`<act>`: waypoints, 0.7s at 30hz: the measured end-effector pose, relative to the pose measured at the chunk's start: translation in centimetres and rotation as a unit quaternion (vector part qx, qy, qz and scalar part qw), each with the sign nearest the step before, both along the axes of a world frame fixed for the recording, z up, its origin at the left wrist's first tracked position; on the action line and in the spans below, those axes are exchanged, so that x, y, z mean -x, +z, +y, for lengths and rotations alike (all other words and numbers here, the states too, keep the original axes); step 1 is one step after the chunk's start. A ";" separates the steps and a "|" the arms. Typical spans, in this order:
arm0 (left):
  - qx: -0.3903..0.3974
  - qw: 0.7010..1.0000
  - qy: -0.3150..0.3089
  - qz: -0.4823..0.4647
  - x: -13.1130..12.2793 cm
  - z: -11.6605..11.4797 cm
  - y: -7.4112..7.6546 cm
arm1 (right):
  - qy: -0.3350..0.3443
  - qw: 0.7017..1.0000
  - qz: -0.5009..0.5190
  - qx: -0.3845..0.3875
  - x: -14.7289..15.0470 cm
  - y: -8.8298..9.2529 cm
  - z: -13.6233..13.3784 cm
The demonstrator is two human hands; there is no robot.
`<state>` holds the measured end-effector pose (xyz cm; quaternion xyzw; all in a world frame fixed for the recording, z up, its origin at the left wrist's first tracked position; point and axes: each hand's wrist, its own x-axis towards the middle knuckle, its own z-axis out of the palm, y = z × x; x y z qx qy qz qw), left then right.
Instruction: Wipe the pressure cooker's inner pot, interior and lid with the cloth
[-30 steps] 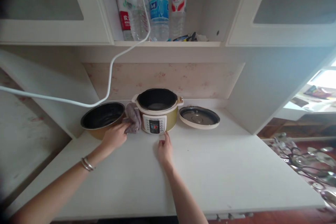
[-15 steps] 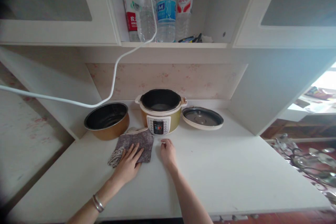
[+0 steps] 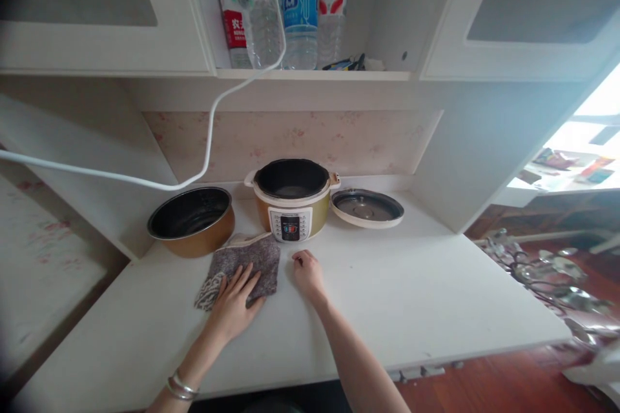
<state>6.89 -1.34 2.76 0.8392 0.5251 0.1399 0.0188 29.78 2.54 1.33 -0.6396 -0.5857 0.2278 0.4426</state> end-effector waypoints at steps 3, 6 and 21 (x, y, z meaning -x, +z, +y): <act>0.017 1.000 0.007 -0.006 1.3 -0.5 0.3 | -0.012 0.996 0.072 0.058 -0.3 0.4 0.5; 0.041 0.999 0.007 -0.022 3.3 -1.1 0.9 | -0.015 0.982 0.142 0.122 -0.5 1.3 0.8; 0.022 0.742 0.311 -0.593 16.7 8.8 7.9 | 0.156 0.957 0.186 0.160 13.5 13.6 9.2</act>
